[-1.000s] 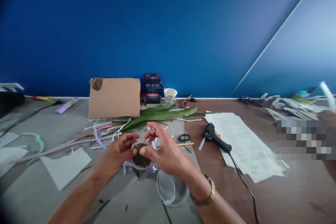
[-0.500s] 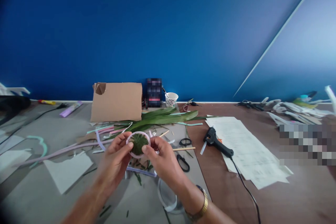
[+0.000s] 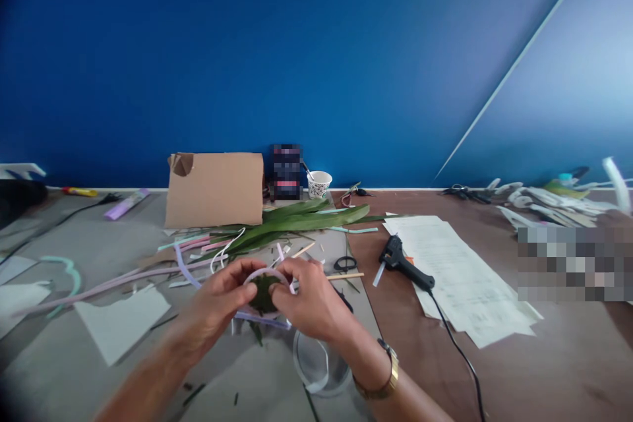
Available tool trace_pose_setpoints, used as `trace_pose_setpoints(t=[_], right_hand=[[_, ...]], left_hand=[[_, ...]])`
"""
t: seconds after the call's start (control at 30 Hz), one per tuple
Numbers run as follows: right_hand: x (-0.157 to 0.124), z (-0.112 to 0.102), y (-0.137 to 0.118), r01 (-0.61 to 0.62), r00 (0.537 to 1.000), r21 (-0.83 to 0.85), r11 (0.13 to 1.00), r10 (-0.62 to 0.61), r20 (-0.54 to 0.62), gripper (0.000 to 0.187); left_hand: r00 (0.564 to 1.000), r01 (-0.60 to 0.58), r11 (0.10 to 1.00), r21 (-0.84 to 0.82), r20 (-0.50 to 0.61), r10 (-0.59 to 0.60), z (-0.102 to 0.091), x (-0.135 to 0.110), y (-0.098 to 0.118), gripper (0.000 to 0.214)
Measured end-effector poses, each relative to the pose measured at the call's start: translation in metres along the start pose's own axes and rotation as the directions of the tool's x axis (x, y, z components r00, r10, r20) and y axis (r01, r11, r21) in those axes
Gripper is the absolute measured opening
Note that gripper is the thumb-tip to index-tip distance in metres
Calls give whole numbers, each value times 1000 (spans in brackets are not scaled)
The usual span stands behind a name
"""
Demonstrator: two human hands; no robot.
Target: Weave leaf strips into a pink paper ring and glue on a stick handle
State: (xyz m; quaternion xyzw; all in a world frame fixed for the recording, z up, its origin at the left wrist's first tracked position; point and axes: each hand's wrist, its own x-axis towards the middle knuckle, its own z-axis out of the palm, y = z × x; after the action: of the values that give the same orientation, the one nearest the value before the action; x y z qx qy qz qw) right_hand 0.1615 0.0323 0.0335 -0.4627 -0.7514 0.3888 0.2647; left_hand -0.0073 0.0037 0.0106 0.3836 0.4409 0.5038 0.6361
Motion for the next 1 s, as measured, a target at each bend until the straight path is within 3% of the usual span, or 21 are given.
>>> trace_pose_setpoints(t=[0.17,0.43,0.6,0.77,1.0], right_hand=[[-2,2,0,99,995,-208,973,-101,1,14],[-2,2,-2,137,990,-237,962,-135,27,17],[-1,-1,1,78,997,14,997,-78,21,7],[1,-2,11,30,998,282,959,-45,48,27],[-1,8,10,-2,994,341,940,-34,100,22]], left_hand=[[997,42,996,77,63,-47,2,2,1,32],[996,54,995,83,67,-60,4,0,1,27],[997,76,991,-109,0,-76,3,3,-4,20],[992,14,955,-297,-116,-50,1,6,-3,21],[983,-55,893,-447,-182,-31,2,6,1,18]])
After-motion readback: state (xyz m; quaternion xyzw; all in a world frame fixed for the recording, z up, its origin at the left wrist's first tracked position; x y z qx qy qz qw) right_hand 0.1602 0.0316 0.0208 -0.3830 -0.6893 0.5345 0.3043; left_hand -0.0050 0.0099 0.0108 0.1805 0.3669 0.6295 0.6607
